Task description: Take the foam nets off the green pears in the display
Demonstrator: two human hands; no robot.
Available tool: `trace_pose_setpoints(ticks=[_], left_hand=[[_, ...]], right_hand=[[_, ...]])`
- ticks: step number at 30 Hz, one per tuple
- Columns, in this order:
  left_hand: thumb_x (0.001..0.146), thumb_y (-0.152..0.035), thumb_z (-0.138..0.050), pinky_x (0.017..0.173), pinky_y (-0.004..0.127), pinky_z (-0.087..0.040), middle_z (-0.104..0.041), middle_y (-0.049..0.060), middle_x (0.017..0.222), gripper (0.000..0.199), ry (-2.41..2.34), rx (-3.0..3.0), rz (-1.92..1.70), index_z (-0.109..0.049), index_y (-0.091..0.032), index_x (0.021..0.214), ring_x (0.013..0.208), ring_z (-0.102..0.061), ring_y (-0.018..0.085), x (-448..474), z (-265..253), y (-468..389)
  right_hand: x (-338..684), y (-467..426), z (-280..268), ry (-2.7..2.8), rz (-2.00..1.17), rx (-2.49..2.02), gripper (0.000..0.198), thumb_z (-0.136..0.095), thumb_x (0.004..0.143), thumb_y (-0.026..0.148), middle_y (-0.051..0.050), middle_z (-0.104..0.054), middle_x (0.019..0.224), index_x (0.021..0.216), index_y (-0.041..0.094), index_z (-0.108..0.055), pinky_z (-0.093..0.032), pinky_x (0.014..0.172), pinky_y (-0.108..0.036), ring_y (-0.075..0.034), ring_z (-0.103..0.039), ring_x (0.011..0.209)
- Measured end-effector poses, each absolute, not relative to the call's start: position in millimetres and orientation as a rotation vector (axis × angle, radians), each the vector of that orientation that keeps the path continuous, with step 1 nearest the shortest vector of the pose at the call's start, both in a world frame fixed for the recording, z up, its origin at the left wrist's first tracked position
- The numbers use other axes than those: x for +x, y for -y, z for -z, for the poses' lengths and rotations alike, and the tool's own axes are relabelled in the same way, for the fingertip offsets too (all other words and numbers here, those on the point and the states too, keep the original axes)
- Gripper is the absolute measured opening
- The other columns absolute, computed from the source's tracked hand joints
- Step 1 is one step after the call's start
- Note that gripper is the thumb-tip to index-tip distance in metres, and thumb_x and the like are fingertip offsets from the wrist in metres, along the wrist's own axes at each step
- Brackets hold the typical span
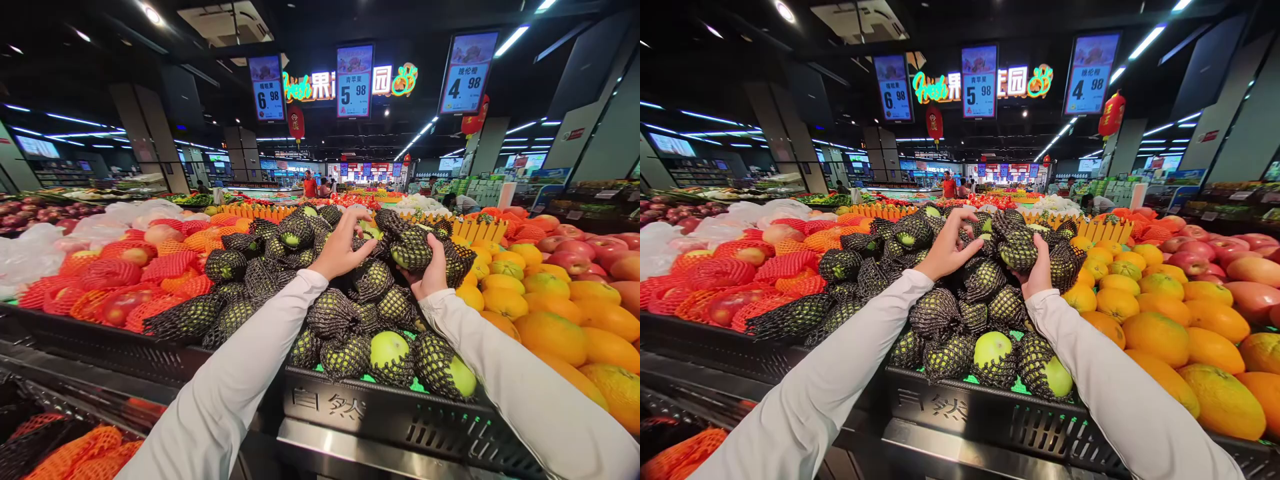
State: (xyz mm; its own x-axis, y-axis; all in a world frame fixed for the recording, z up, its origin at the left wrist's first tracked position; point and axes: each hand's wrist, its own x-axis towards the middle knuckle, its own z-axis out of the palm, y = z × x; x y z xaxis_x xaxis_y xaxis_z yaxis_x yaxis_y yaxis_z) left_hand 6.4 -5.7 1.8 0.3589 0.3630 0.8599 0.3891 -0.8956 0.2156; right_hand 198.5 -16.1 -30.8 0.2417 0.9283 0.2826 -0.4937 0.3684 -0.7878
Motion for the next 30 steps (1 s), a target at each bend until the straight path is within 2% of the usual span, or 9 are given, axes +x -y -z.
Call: trace_pose_setpoints(ticks=[3, 5, 9, 14, 16, 20, 23, 26, 30], left_hand=[[0.089, -0.032, -0.061, 0.095, 0.045, -0.051, -0.052, 0.011, 0.137, 0.034, 0.547, -2.691, 1.325, -0.053, -0.027, 0.122, 0.125, -0.05, 0.028, 6.5, -5.4, 9.4], [0.088, -0.034, -0.064, 0.109, 0.052, -0.041, -0.058, 0.01, 0.132, 0.035, 0.485, -2.774, 1.178, -0.056, -0.026, 0.121, 0.129, -0.046, 0.029, 6.8, -5.9, 10.1], [0.085, -0.039, -0.068, 0.106, 0.049, -0.045, -0.059, 0.012, 0.129, 0.05, 0.578, -2.905, 1.203, -0.048, -0.024, 0.128, 0.123, -0.055, 0.028, 8.3, -1.0, 7.1], [0.079, -0.042, -0.075, 0.113, 0.049, -0.041, -0.032, 0.016, 0.157, 0.092, 0.55, -2.983, 1.326, -0.018, -0.03, 0.15, 0.14, -0.043, 0.031, 9.7, 3.5, 5.5], [0.079, -0.043, -0.075, 0.117, 0.05, -0.037, -0.028, 0.014, 0.16, 0.092, 0.563, -2.964, 1.334, -0.018, -0.031, 0.151, 0.143, -0.039, 0.033, 10.2, 3.6, 4.8], [0.084, -0.04, -0.07, 0.112, 0.052, -0.04, -0.04, 0.016, 0.153, 0.08, 0.712, -2.775, 1.563, -0.023, -0.028, 0.147, 0.135, -0.048, 0.032, 10.9, 4.2, -0.6], [0.081, -0.032, -0.073, 0.114, 0.052, -0.038, -0.041, 0.016, 0.149, 0.078, 0.763, -2.475, 1.676, -0.025, -0.027, 0.143, 0.136, -0.045, 0.032, 8.5, 5.4, -6.9], [0.079, -0.025, -0.074, 0.113, 0.053, -0.038, -0.04, 0.016, 0.145, 0.082, 0.883, -2.138, 1.761, -0.025, -0.028, 0.143, 0.135, -0.043, 0.033, 3.5, 6.6, -14.0], [0.08, -0.016, -0.071, 0.114, 0.051, -0.036, -0.037, 0.015, 0.143, 0.084, 1.115, -1.744, 2.061, -0.02, -0.029, 0.145, 0.135, -0.04, 0.03, -3.0, 7.0, -22.4]], right_hand=[[200.6, 14.1, 32.2, 0.736, -1.214, -0.642, 0.047, -0.06, 0.07, 0.069, -0.001, -0.069, 0.063, 0.082, 0.024, -0.068, -0.037, 0.031, -0.025, -0.015, -0.056, 0.045], [200.4, 13.7, 33.2, 0.708, -1.25, -0.674, 0.052, -0.057, 0.072, 0.073, -0.002, -0.068, 0.063, 0.081, 0.023, -0.068, -0.037, 0.032, -0.025, -0.015, -0.055, 0.044], [198.5, 19.7, 30.0, 0.678, -1.272, -0.649, 0.058, -0.053, 0.075, 0.076, -0.004, -0.072, 0.075, 0.09, 0.023, -0.07, -0.048, 0.043, -0.029, -0.019, -0.062, 0.057], [188.3, 41.9, 18.6, 0.887, -1.352, -0.377, 0.043, -0.06, 0.075, 0.053, -0.006, -0.073, 0.105, 0.104, 0.023, -0.067, -0.06, 0.074, -0.037, -0.026, -0.068, 0.099], [182.2, 50.5, 15.5, 1.027, -1.37, -0.283, 0.041, -0.06, 0.072, 0.045, -0.006, -0.072, 0.112, 0.107, 0.023, -0.066, -0.059, 0.085, -0.043, -0.027, -0.065, 0.108], [178.6, 53.4, 16.4, 1.244, -1.36, -0.235, 0.047, -0.061, 0.068, 0.041, -0.003, -0.068, 0.124, 0.113, 0.027, -0.066, -0.055, 0.094, -0.044, -0.027, -0.061, 0.117], [185.2, 44.5, 21.8, 1.331, -1.212, -0.355, 0.051, -0.064, 0.07, 0.046, 0.001, -0.059, 0.139, 0.119, 0.033, -0.064, -0.056, 0.091, -0.04, -0.026, -0.06, 0.119], [193.0, 37.2, 26.9, 1.543, -0.835, -0.544, 0.052, -0.068, 0.077, 0.048, 0.001, -0.052, 0.146, 0.127, 0.036, -0.061, -0.054, 0.095, -0.043, -0.027, -0.054, 0.128], [197.4, 36.3, 31.1, 2.067, -0.214, -0.725, 0.063, -0.079, 0.073, 0.046, -0.007, -0.05, 0.146, 0.13, 0.031, -0.059, -0.031, 0.117, -0.055, -0.032, -0.042, 0.138]])
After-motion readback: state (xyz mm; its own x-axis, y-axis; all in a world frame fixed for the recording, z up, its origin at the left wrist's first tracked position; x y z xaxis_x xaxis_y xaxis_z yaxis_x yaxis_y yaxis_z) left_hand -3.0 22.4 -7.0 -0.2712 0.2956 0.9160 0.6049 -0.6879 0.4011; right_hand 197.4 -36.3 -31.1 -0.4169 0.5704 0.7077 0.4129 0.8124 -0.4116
